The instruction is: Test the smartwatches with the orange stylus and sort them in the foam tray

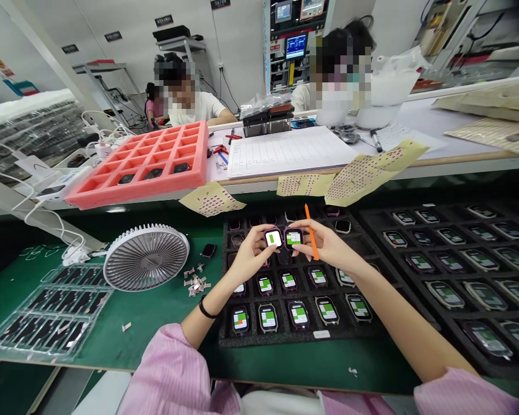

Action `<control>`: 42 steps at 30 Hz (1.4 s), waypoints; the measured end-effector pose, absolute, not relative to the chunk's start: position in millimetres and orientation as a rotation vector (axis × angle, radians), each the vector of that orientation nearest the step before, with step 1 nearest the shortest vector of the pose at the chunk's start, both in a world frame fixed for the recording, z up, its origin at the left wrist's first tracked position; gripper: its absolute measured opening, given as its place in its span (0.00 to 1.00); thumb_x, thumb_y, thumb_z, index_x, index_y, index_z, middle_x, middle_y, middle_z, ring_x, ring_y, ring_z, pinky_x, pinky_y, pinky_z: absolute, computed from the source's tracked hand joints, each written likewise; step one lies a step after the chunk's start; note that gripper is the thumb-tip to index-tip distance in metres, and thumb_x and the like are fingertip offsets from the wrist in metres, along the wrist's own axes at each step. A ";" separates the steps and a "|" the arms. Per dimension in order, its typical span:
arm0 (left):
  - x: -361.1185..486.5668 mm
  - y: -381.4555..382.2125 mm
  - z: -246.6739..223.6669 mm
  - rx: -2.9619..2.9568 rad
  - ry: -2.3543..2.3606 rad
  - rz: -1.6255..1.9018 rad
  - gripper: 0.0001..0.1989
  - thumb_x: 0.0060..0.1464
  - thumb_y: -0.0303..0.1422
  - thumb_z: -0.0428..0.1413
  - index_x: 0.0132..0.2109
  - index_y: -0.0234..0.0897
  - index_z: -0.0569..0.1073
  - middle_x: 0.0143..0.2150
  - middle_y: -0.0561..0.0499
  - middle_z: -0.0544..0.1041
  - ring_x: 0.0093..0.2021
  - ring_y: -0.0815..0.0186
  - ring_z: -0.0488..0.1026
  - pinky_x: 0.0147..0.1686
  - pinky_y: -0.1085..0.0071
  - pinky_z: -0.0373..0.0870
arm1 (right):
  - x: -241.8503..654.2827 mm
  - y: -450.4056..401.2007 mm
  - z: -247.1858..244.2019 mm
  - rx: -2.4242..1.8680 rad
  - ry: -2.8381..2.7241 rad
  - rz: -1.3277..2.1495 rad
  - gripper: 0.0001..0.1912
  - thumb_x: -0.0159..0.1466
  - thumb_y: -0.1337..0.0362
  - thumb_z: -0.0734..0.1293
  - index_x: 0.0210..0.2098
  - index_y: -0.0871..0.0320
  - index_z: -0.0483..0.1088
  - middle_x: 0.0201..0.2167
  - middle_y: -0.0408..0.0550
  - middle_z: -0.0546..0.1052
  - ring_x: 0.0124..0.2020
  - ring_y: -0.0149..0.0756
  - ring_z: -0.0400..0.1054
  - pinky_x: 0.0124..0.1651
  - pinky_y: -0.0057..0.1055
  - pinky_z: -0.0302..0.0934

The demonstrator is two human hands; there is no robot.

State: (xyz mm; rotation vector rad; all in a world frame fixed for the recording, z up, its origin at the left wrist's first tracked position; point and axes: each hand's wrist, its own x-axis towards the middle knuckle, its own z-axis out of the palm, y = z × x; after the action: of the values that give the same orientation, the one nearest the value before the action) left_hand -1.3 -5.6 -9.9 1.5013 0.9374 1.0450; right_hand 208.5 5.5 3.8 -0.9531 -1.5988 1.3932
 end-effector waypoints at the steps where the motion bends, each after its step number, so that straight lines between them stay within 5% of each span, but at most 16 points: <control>1: -1.2 -5.4 -9.9 1.496 0.936 1.045 0.20 0.56 0.33 0.57 0.54 0.38 0.63 0.48 0.44 0.73 0.38 0.65 0.76 0.22 0.80 0.66 | 208.6 5.4 3.8 -0.952 -1.595 1.395 0.21 0.56 0.62 0.72 0.47 0.54 0.66 0.45 0.50 0.74 0.31 0.35 0.75 0.26 0.30 0.67; 13: -1.6 -2.8 -11.2 1.448 0.925 1.081 0.19 0.58 0.41 0.54 0.53 0.36 0.66 0.42 0.46 0.75 0.34 0.66 0.77 0.19 0.80 0.67 | 205.9 4.4 9.0 -0.999 -1.523 1.381 0.17 0.58 0.55 0.71 0.43 0.55 0.68 0.42 0.49 0.74 0.23 0.30 0.71 0.22 0.29 0.62; 22: -1.0 -2.8 -6.6 1.383 1.089 1.117 0.17 0.55 0.46 0.56 0.40 0.35 0.70 0.27 0.54 0.73 0.20 0.73 0.70 0.14 0.80 0.59 | 205.0 6.4 3.7 -0.988 -1.495 1.348 0.16 0.61 0.49 0.66 0.38 0.55 0.69 0.24 0.41 0.71 0.20 0.30 0.69 0.20 0.27 0.59; 34: -5.4 3.3 -10.6 1.506 1.007 0.978 0.22 0.48 0.36 0.64 0.48 0.37 0.67 0.45 0.46 0.75 0.32 0.70 0.74 0.22 0.79 0.66 | 213.4 7.2 5.9 -0.911 -1.612 1.434 0.20 0.57 0.59 0.71 0.47 0.53 0.66 0.46 0.51 0.72 0.32 0.36 0.75 0.21 0.26 0.64; 42: -2.5 5.8 -13.8 1.446 0.992 1.040 0.18 0.52 0.39 0.60 0.46 0.36 0.67 0.40 0.49 0.75 0.30 0.72 0.74 0.20 0.81 0.64 | 209.3 7.3 6.6 -0.964 -1.566 1.405 0.18 0.57 0.56 0.71 0.44 0.55 0.67 0.39 0.48 0.74 0.25 0.32 0.72 0.19 0.26 0.62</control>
State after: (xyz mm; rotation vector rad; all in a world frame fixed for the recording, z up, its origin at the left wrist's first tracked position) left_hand -2.5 5.8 -13.8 1.4464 0.9916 1.0401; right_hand 209.3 7.3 6.6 -0.9639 -1.5661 1.4051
